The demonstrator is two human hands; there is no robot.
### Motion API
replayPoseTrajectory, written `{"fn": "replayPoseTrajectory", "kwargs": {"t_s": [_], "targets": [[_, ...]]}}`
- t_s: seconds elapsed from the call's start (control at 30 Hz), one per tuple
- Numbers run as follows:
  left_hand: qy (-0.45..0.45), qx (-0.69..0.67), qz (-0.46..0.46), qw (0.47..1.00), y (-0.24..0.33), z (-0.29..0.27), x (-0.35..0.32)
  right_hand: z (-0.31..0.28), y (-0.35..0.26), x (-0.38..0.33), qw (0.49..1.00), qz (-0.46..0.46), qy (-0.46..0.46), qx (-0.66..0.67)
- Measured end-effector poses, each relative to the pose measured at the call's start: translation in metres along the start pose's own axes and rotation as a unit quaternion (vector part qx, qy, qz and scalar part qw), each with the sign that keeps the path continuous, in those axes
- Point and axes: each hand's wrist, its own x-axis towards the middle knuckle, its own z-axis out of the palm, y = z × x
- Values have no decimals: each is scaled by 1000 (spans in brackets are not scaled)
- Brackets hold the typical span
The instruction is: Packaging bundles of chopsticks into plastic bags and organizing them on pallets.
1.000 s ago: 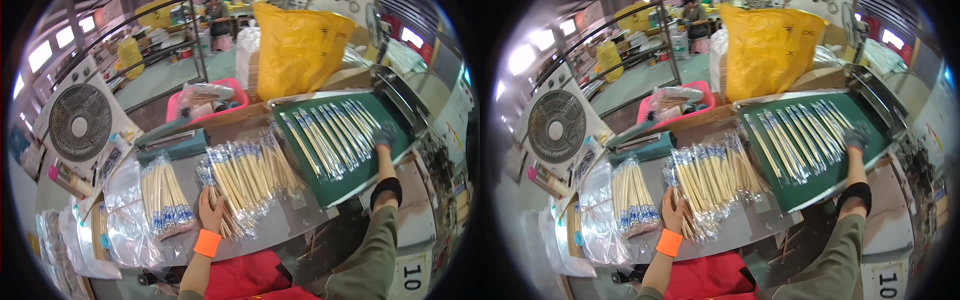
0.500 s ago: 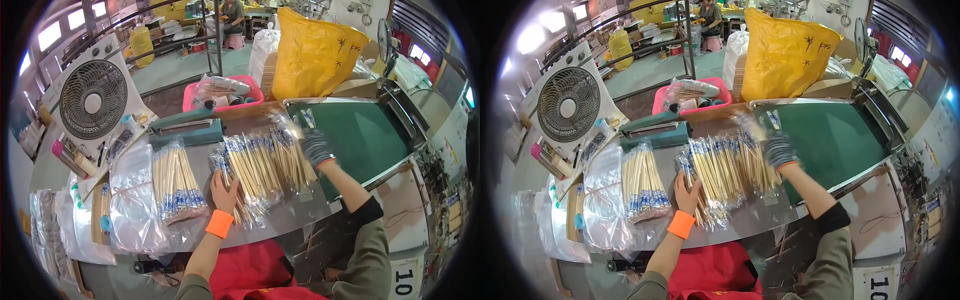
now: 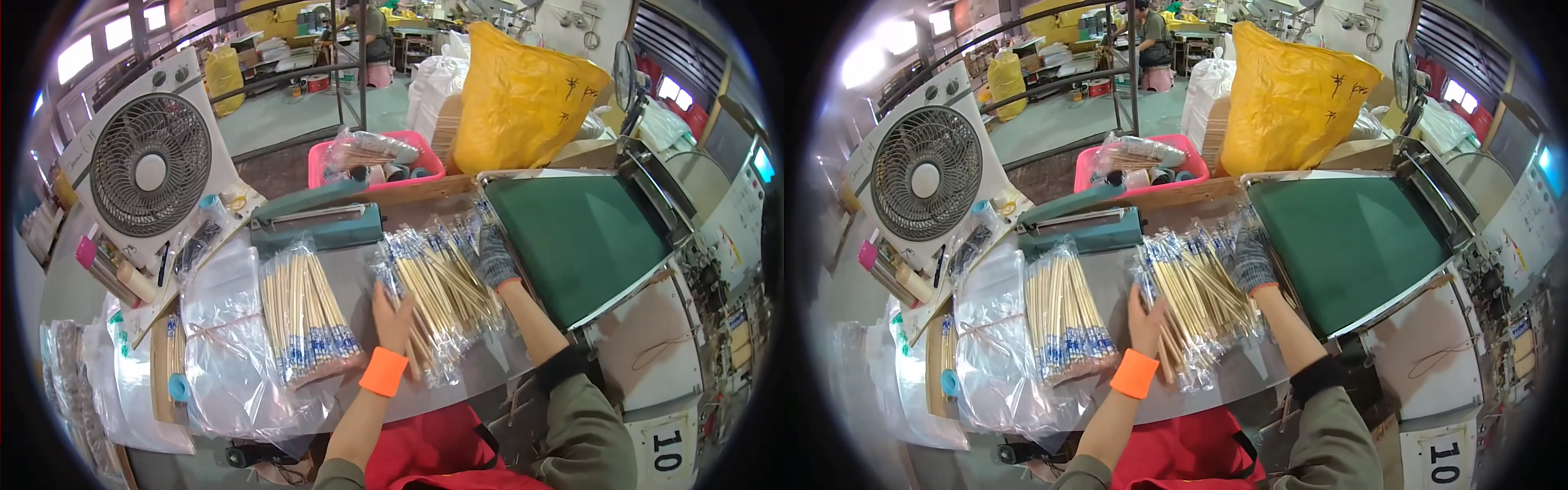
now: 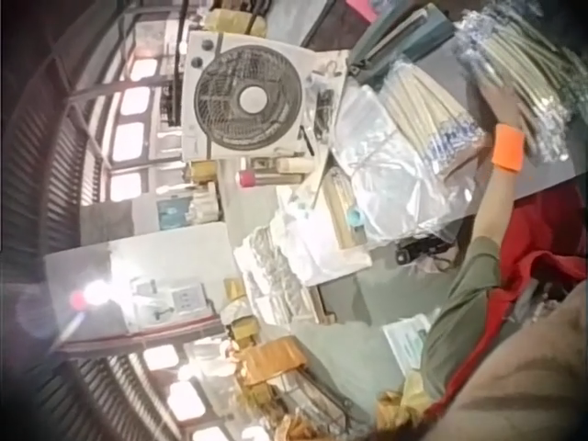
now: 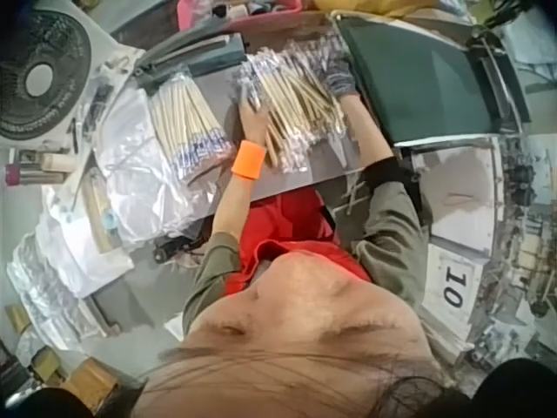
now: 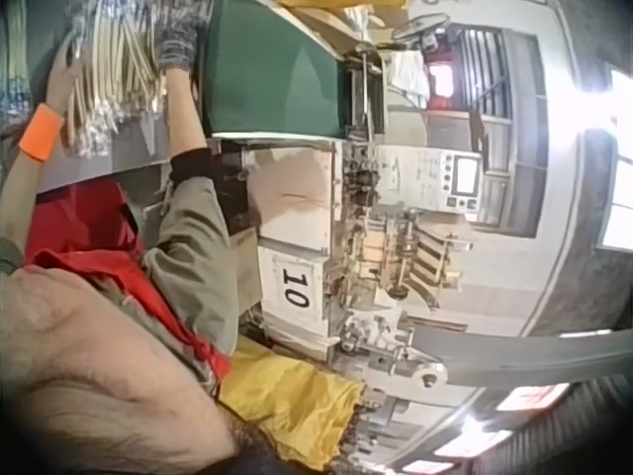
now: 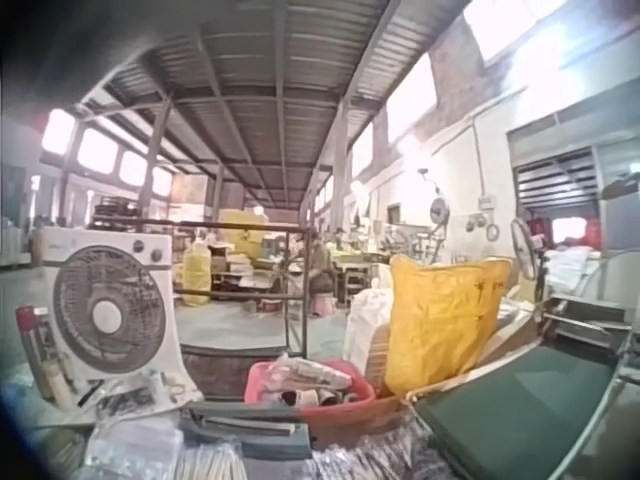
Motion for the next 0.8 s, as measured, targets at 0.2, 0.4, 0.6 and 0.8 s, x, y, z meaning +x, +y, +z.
{"fn": "replayPoseTrajectory", "kwargs": {"t_s": [0.2, 0.4, 0.6, 0.8], "targets": [[47, -98, -58, 992, -4, -10, 12, -26, -14, 65, 922, 187, -291, 173], [-20, -236, -182, 954, 1, -24, 21, 24, 32, 66, 938, 181, -197, 219], [-127, -368, -224, 893, 24, -7, 26, 6, -25, 6, 878, 76, -305, 360], [-61, -165, -116, 978, 33, -39, -41, -72, -109, -127, 595, 128, -245, 755]]}}
